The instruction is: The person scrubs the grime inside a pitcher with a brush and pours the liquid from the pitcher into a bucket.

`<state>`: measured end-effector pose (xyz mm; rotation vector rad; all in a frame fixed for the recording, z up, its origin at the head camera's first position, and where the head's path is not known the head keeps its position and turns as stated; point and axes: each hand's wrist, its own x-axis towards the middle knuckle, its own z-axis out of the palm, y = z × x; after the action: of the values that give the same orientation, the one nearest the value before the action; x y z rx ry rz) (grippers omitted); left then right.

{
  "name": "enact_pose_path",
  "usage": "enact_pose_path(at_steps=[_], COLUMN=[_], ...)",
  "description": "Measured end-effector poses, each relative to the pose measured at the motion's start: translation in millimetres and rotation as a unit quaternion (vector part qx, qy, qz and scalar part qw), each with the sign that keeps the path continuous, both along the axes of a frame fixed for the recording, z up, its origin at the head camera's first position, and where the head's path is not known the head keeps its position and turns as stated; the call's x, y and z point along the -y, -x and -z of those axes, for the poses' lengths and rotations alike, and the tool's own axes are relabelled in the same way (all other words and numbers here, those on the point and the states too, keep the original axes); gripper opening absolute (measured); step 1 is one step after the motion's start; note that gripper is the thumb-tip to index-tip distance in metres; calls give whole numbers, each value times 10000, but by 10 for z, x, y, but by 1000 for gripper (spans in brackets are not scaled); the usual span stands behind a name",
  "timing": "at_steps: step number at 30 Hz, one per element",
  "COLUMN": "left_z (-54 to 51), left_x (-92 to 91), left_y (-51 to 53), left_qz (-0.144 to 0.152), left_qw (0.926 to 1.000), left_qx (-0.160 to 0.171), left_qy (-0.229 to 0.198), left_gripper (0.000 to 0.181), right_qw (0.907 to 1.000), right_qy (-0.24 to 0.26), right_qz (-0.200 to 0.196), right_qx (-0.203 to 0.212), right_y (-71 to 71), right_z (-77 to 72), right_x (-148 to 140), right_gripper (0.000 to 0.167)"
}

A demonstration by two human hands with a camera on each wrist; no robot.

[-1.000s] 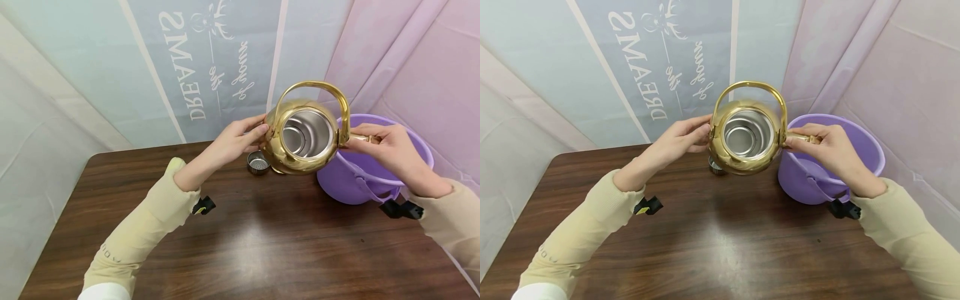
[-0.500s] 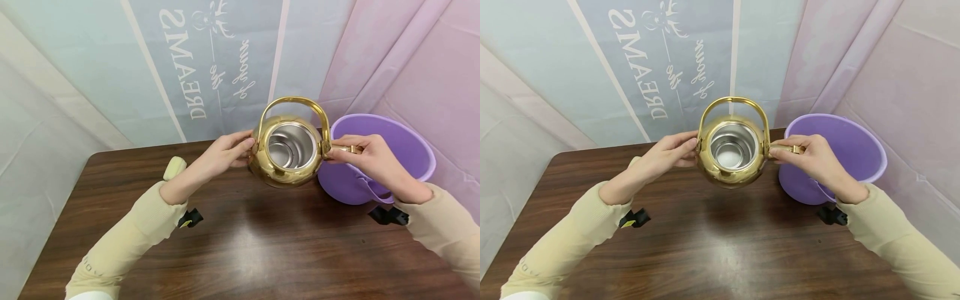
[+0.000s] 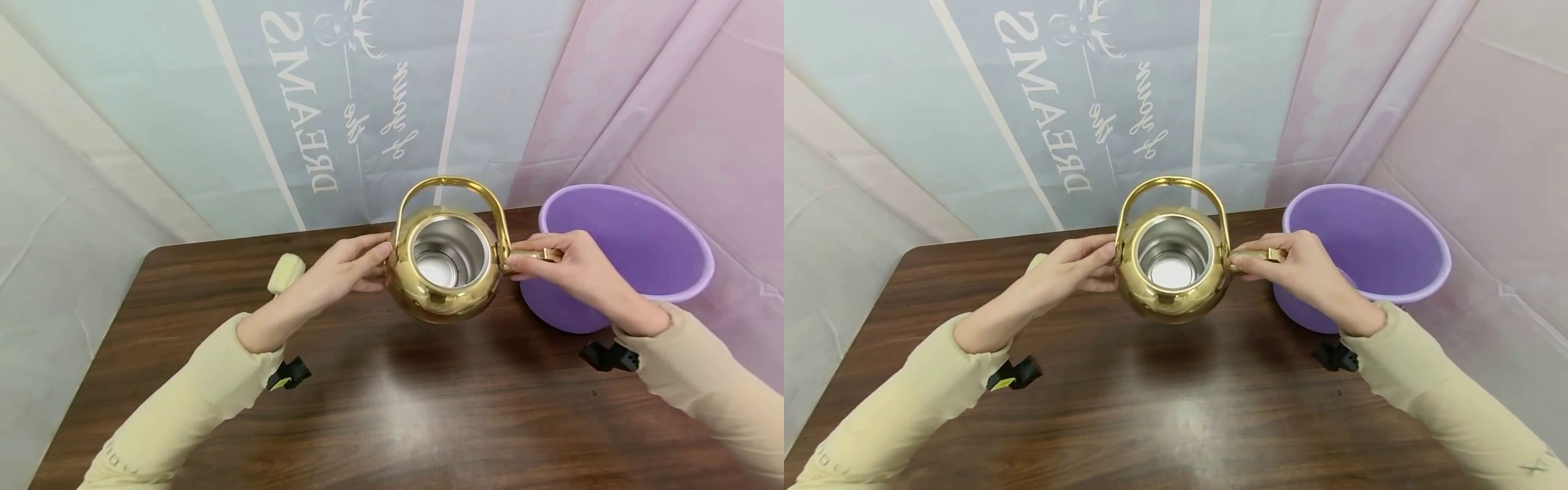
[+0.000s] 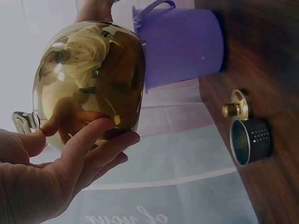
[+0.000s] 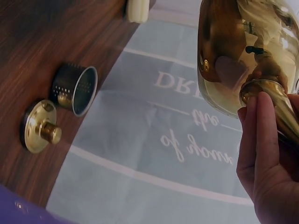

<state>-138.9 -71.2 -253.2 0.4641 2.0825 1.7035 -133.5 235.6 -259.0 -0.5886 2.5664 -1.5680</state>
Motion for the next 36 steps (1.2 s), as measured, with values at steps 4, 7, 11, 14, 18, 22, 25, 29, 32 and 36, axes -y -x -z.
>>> enact_pose_path(at_steps=[4, 7, 11, 14, 18, 22, 25, 29, 32, 36], left_z=[40, 77, 132, 181, 254, 338, 393, 467, 526, 610], left_x=[46, 85, 145, 188, 230, 267, 294, 326, 349, 378], left_y=[-34, -60, -95, -116, -141, -161, -186, -220, -236, -251], left_qz=[5, -16, -66, -76, -52, -12, -24, -47, -86, -144], left_qw=[10000, 10000, 9998, 9995, 9991, 9990, 9988, 9984, 9980, 9973], left_qx=[44, 78, 193, 301, 416, 437, 479, 568, 618, 722], left_qy=[-45, -35, -55, -93, -104, -131, -107, -51, -28, 13], left_gripper=[46, 46, 47, 47, 47, 47, 47, 47, 48, 50], right_qw=[9998, 9996, 9989, 9984, 9978, 9985, 9975, 9963, 9967, 9947], right_qy=[111, 167, 290, 310, 298, -101, -540, -687, -375, -36], right_qz=[-153, -229, -339, -403, -455, -448, -436, -504, -566, -587], right_qx=[44, 72, 164, 258, 389, 291, 125, 120, 439, 840], right_y=[10, 17, 24, 25, 15, 15, 17, 11, 7, 6], right_z=[42, 74, 132, 188, 262, 316, 356, 431, 508, 617], right_x=[45, 81, 131, 168, 206, 226, 242, 285, 321, 352], right_gripper=[22, 22, 22, 22, 23, 21, 18, 19, 21, 24])
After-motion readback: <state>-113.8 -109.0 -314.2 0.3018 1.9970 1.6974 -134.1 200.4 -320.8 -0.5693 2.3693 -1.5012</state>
